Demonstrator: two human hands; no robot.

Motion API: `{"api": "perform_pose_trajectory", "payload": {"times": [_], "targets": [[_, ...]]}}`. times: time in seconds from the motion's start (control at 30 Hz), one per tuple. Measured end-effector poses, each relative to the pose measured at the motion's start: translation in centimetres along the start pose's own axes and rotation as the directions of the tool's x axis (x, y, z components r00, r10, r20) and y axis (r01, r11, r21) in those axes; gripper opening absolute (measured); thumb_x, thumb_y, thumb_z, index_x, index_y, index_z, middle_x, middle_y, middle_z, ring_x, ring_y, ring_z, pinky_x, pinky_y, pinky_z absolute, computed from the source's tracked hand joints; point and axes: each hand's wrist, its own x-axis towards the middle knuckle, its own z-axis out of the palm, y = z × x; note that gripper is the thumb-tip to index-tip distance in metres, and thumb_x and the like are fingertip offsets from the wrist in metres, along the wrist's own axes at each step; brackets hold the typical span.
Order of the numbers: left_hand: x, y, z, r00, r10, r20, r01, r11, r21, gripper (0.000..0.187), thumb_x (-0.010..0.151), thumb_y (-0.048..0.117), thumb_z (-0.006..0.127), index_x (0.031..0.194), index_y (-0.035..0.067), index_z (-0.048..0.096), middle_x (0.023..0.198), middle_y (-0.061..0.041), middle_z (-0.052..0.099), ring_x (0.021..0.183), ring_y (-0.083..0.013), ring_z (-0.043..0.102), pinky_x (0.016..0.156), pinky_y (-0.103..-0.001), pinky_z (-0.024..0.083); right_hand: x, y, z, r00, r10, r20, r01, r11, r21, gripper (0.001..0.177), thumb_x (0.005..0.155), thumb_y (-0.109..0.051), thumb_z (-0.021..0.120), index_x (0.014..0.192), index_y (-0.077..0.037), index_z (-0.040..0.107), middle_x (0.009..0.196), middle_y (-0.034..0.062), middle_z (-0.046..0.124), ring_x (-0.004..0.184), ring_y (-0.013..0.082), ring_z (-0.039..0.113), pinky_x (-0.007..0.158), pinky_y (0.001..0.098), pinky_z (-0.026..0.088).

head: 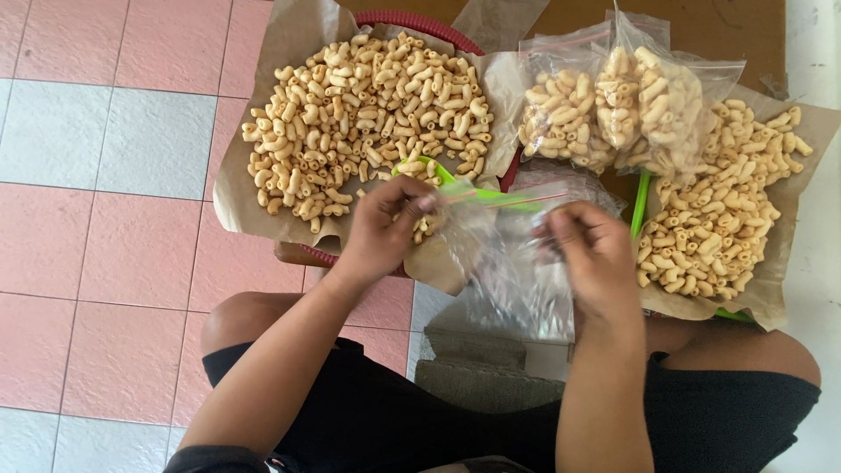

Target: Manually packing puffed snacks into small plastic bags using a plastic scoop.

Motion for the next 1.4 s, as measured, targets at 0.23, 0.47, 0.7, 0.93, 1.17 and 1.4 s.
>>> {"api": "perform_pose_trajectory", "payload": {"times": [0.23, 0.47, 0.7, 0.93, 1.17, 1.4], "targets": [[0.9, 1.3, -1.8, 0.994, -0.096, -0.050, 0.095, 0.995, -0.017, 0.005, 0.107, 0.000, 0.053, 0.105, 0.003, 0.057, 0.095, -0.011, 0.067, 0.083, -0.0174, 0.066, 0.072, -0.026, 0.059, 1.7, 0.7, -7.8, 0.985, 0.048, -0.168, -0.133, 0.831, -0.540, 0.010, 0.109, -0.005, 0.063, 0.116, 0.000, 0.069, 0.105, 0.0132, 0.074, 0.093, 0.0214, 0.072, 0.085, 0.0343, 0.057], [1.3, 0.5, -1.5, 0.991, -0.101, -0.092, 0.095, 0.993, -0.069, 0.019, 0.099, 0.000, 0.070, 0.115, 0.003, 0.062, 0.099, -0.006, 0.062, 0.091, -0.0125, 0.060, 0.083, -0.027, 0.053, 3.2, 6.4, -8.7, 0.963, 0.177, -0.203, -0.243, 0.898, -0.367, 0.021, 0.112, -0.002, 0.046, 0.131, -0.002, 0.054, 0.104, 0.0113, 0.068, 0.085, 0.0208, 0.067, 0.077, 0.0398, 0.057], [0.9, 0.0, -1.6, 0.984, -0.146, -0.101, 0.128, 0.978, -0.163, 0.009, 0.092, -0.002, 0.078, 0.100, -0.001, 0.072, 0.086, -0.008, 0.070, 0.085, -0.0092, 0.063, 0.079, -0.025, 0.054, 4.2, 10.0, -7.9, 0.986, -0.007, -0.167, -0.046, 0.948, -0.313, 0.028, 0.111, 0.003, 0.047, 0.139, 0.004, 0.043, 0.100, 0.0177, 0.061, 0.082, 0.0226, 0.060, 0.069, 0.0350, 0.060], [1.1, 1.6, -1.3, 0.989, -0.144, -0.019, 0.137, 0.967, -0.214, 0.006, 0.096, 0.006, 0.076, 0.094, 0.000, 0.076, 0.079, -0.010, 0.070, 0.079, -0.0089, 0.060, 0.075, -0.028, 0.054, 2.5, 4.0, -3.2, 0.951, -0.250, -0.184, 0.090, 0.788, -0.608, 0.042, 0.103, -0.004, 0.067, 0.141, 0.006, 0.052, 0.130, 0.0341, 0.055, 0.123, 0.0542, 0.056, 0.096, 0.0566, 0.054], [0.5, 0.9, -0.8, 0.988, -0.143, 0.055, 0.152, 0.950, -0.273, 0.016, 0.086, 0.008, 0.085, 0.084, 0.000, 0.071, 0.072, -0.009, 0.067, 0.073, -0.0100, 0.059, 0.069, -0.026, 0.051, -0.1, -3.9, 4.5, 0.785, -0.614, 0.084, 0.594, 0.706, -0.387, 0.024, 0.101, -0.005, 0.063, 0.124, 0.002, 0.063, 0.118, 0.0204, 0.062, 0.112, 0.0351, 0.063, 0.095, 0.0441, 0.056], [0.1, 0.6, -1.6, 0.996, -0.088, 0.033, 0.093, 0.944, -0.315, 0.030, 0.079, 0.007, 0.090, 0.072, 0.003, 0.062, 0.065, -0.008, 0.060, 0.063, -0.0105, 0.054, 0.058, -0.023, 0.042, 0.5, -4.4, 7.5, 0.654, -0.656, 0.377, 0.752, 0.513, -0.414, 0.031, 0.096, -0.011, 0.072, 0.127, -0.008, 0.070, 0.129, 0.0156, 0.061, 0.123, 0.0356, 0.058, 0.106, 0.0478, 0.042]]}}
